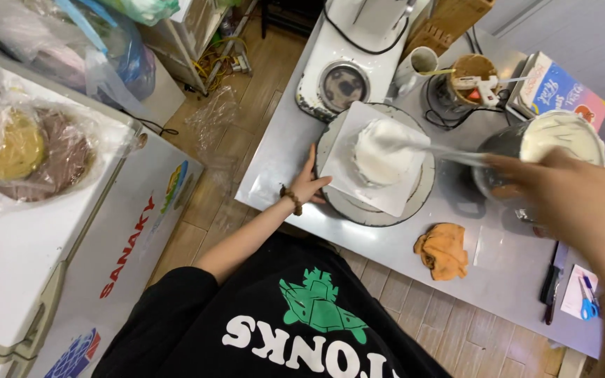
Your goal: Spreading frosting onto a layer cake using a spatula.
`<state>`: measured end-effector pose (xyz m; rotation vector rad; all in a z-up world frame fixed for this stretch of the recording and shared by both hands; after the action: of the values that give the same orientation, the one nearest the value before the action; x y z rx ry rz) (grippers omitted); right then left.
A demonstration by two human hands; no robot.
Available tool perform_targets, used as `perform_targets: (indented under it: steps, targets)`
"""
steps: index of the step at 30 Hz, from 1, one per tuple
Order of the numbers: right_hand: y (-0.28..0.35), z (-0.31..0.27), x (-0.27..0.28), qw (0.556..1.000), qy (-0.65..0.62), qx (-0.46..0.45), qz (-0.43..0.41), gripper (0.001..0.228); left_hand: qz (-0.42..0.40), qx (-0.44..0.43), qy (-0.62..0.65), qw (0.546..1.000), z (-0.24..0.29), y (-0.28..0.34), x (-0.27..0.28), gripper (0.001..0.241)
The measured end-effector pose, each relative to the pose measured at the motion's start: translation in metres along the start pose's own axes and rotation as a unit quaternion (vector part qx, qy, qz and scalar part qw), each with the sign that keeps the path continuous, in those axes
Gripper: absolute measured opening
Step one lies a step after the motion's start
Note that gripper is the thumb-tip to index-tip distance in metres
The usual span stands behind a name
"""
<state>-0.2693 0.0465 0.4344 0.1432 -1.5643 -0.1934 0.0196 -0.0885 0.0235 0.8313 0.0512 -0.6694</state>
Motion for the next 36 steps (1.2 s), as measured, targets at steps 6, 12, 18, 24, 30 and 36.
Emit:
perform_targets:
  steps: [6,12,18,24,30,36]
  targets:
    - [-0.083,-0.139,-0.028,0.904,0.352,0.242,-0.021,0.019,-0.024,-0.017,-0.017,0.999,0.011,-0.004,0.002,0.113]
    - [-0.12,-0.153,-0.053,0.841,0.432,0.305,-0.113,0.009,-0.049,-0.018,-0.002,0.999,0.012,-0.002,0.002,0.113]
    - [-0.136,-0.145,-0.05,0.844,0.417,0.308,-0.137,0.008,-0.017,-0.015,-0.015,1.0,-0.006,-0.003,-0.006,0.119]
    - [-0.142,-0.179,-0.003,0.886,0.326,0.3,-0.134,0.007,-0.016,0.011,0.0,1.0,-0.024,0.001,-0.023,0.119]
    - [-0.166,-0.162,-0.064,0.881,0.378,0.271,-0.087,0.014,-0.055,0.043,-0.017,0.997,-0.028,0.017,-0.043,0.102]
    - [-0.179,-0.135,-0.079,0.893,0.347,0.248,-0.146,0.015,-0.076,0.054,-0.031,0.995,-0.025,0.022,-0.049,0.095]
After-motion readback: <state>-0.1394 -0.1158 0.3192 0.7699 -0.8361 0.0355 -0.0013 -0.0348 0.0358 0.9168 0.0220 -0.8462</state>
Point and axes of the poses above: each hand's wrist, its own y-axis away from the middle knuckle, its own x-axis out of the back of the hand, z = x × y, the point moved 4 cm from there along -y, towards the middle knuckle, and after that the axes turned 11 degrees about x, right-handed, at the moved point
